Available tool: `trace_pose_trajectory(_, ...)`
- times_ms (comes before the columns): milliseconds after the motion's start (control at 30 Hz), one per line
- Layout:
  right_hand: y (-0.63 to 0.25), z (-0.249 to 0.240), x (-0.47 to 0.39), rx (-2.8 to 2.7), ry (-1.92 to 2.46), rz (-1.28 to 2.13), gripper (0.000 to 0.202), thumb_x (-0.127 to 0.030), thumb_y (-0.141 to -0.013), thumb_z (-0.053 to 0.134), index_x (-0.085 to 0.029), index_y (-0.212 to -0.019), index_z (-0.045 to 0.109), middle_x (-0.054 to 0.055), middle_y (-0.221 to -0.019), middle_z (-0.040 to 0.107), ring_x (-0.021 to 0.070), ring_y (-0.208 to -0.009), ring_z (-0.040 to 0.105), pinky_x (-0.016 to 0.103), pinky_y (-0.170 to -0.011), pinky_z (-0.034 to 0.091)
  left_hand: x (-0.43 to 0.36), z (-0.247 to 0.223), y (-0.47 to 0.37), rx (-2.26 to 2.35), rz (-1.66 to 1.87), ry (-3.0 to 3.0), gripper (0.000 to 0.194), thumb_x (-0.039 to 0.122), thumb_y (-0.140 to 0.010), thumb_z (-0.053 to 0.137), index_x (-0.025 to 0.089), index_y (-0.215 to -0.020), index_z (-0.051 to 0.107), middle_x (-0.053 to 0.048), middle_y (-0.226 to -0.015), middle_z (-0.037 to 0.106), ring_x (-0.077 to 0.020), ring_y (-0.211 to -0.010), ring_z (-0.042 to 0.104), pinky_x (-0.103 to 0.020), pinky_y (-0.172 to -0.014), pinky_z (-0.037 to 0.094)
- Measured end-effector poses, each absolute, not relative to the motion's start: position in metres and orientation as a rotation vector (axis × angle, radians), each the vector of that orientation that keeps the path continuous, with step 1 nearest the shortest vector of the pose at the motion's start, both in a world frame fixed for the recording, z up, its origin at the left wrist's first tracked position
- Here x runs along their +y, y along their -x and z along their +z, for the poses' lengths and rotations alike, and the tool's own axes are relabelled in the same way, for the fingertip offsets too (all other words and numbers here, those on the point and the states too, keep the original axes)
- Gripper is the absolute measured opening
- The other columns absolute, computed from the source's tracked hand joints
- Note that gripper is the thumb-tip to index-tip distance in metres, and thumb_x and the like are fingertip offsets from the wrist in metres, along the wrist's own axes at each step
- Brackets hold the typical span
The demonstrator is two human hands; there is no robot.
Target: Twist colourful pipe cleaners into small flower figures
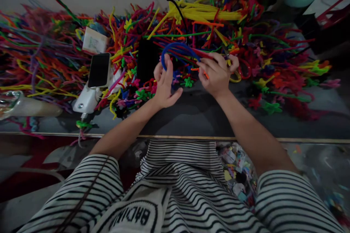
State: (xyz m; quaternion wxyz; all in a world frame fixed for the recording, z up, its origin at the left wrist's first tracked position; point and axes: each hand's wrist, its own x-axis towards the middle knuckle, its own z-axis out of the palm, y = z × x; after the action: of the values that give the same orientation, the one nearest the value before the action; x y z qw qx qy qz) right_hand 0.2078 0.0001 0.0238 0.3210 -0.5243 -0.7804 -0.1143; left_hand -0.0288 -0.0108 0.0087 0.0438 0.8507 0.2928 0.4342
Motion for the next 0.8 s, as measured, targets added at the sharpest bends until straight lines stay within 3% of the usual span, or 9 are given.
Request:
trace_pose_trajectory(67, -0.203, 0.021, -0.001, -2.027, 1.283, -0.32, 0.032, -0.039, -0.1, 0.045, -0.025, -0.105, 0.073, 0.006, -0.106, 0.077, 0.0305, -0.123, 0.06, 0.063, -0.114, 0.027, -0.006, 0.007, 0.035, 1.039, 1.381, -2.601, 0.078, 0.064, -0.098, 0.036, 0.018, -0.16, 0.025, -0.016, -0.164, 0.034, -0.0361, -0.156, 0.021, -0.051, -0.125, 0.016)
trace_pose_trajectory(167, -0.196, 0.017, -0.005, -2.039, 1.198, -0.204, 0.029, -0.043, -0.097, 0.051, -0.024, -0.104, 0.072, 0.007, -0.095, 0.077, 0.0275, -0.105, 0.07, 0.051, -0.102, 0.046, -0.003, 0.009, 0.038, 1.029, 1.384, -2.581, 0.07, 0.061, -0.1, 0.036, 0.017, -0.155, 0.037, -0.016, -0.158, 0.043, -0.0356, -0.152, 0.03, -0.051, -0.124, 0.021)
trace_pose_trajectory(267, -0.19, 0.015, -0.012, -1.965, 1.204, 0.013, 0.04, -0.047, -0.096, 0.052, -0.019, -0.122, 0.064, 0.009, -0.093, 0.076, 0.023, -0.083, 0.072, 0.04, -0.082, 0.056, -0.006, 0.013, 0.033, 0.823, 1.398, -2.451, 0.058, 0.056, -0.103, 0.034, 0.022, -0.147, 0.048, -0.013, -0.147, 0.056, -0.0287, -0.137, 0.053, -0.045, -0.117, 0.037)
trace_pose_trajectory(400, -0.189, 0.017, -0.018, -1.862, 1.245, 0.141, 0.056, -0.044, -0.098, 0.046, -0.017, -0.147, 0.044, 0.011, -0.102, 0.074, 0.0191, -0.074, 0.069, 0.033, -0.07, 0.056, -0.01, 0.013, 0.02, 0.767, 1.461, -1.975, 0.048, 0.054, -0.104, 0.034, 0.024, -0.135, 0.056, -0.009, -0.125, 0.069, -0.0185, -0.105, 0.07, -0.033, -0.092, 0.056)
trace_pose_trajectory(500, -0.195, 0.018, -0.015, -1.86, 1.328, 0.071, 0.052, -0.038, -0.099, 0.042, -0.018, -0.147, 0.047, 0.012, -0.104, 0.074, 0.0215, -0.081, 0.069, 0.036, -0.077, 0.056, -0.003, 0.01, 0.017, 0.825, 1.491, -1.609, 0.042, 0.055, -0.101, 0.045, 0.024, -0.128, 0.053, -0.006, -0.102, 0.073, -0.0123, -0.081, 0.071, -0.025, -0.075, 0.057)
trace_pose_trajectory(633, -0.203, 0.018, -0.006, -1.893, 1.471, -0.083, 0.045, -0.033, -0.099, 0.038, -0.017, -0.136, 0.059, 0.017, -0.113, 0.071, 0.0326, -0.109, 0.066, 0.05, -0.097, 0.051, 0.006, 0.013, 0.019, 0.861, 1.369, -1.319, 0.033, 0.048, -0.097, 0.059, 0.021, -0.114, 0.053, 0.0, -0.083, 0.07, -0.0069, -0.059, 0.062, -0.019, -0.058, 0.051)
trace_pose_trajectory(800, -0.197, 0.033, -0.013, -1.955, 1.431, -0.273, 0.058, -0.041, -0.101, 0.038, -0.02, -0.155, 0.038, 0.019, -0.148, 0.052, 0.0391, -0.144, 0.04, 0.061, -0.113, 0.034, -0.006, 0.029, 0.014, 0.8, 1.094, -1.223, 0.025, 0.039, -0.096, 0.063, 0.014, -0.09, 0.058, 0.004, -0.063, 0.061, -0.0037, -0.044, 0.052, -0.016, -0.044, 0.041)
